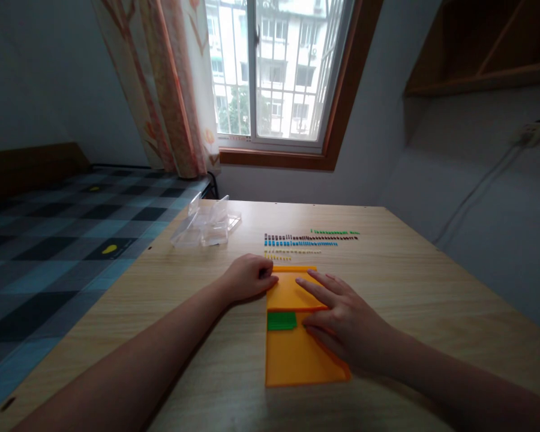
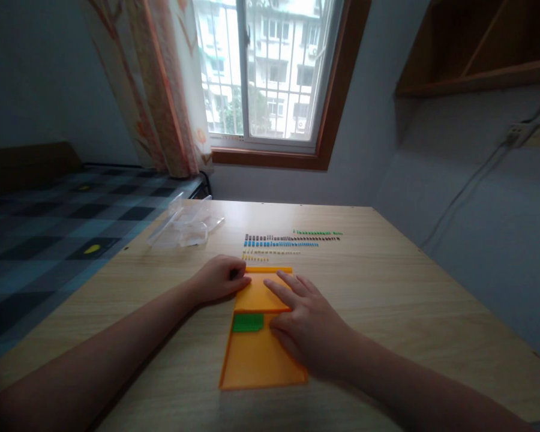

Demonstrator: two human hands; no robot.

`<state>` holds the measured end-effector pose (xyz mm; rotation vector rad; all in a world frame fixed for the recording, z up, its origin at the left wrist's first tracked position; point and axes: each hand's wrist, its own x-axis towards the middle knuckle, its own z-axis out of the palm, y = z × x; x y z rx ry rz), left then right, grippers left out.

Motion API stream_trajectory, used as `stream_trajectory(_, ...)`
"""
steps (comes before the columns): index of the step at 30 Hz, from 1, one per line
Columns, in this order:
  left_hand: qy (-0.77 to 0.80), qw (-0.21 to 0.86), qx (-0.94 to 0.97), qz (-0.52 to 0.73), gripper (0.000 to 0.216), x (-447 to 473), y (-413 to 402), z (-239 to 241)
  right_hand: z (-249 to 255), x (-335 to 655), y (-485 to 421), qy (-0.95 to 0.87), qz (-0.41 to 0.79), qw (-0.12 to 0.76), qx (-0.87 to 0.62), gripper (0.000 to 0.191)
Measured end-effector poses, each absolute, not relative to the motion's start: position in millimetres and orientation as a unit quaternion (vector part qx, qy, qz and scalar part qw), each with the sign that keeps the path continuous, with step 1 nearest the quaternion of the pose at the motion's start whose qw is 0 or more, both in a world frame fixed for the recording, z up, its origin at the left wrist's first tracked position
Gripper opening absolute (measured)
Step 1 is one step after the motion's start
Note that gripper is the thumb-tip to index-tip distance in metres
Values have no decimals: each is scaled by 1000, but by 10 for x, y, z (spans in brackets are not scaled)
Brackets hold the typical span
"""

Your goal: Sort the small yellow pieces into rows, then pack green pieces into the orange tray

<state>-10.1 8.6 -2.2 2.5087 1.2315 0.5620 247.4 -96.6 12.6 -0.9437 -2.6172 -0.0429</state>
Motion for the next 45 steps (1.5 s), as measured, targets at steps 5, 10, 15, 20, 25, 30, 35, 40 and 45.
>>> stream_trajectory(5, 426, 144, 871, 195, 30, -100, 81, -14, 77, 2424, -954, -913, 0, 197, -357, 22)
stream_trajectory(10, 428, 147, 871, 190, 31, -95, 68, -8, 26, 2422, -951, -912, 4, 205, -355, 20)
stream_trajectory(15, 430, 142, 872, 186, 30, -89, 53, 4, 51, 2437, -970, -910, -4, 211, -358, 23)
stream_trajectory(20, 432, 144, 871, 183, 30, -87, 46, 14, 61, 2435, -969, -910, 15, 194, -366, 22)
stream_trajectory(25, 433, 144, 871, 181, 30, -82, 42, 31, 44, 2425, -962, -909, 18, 192, -371, 22)
stream_trajectory(30, 432, 144, 871, 186, 28, -82, 48, 24, 29, 2424, -962, -908, 8, 193, -371, 21)
stream_trajectory(35, 428, 144, 872, 188, 29, -89, 59, 0, 58, 2422, -973, -905, 2, 207, -371, 21)
stream_trajectory(40, 420, 148, 873, 201, 34, -101, 77, -24, 152, 2483, -908, -897, -41, 256, -358, 21)
stream_trajectory(45, 434, 165, 861, 209, 34, -93, 83, -14, 241, 2704, -488, -854, -121, 305, -403, 22)
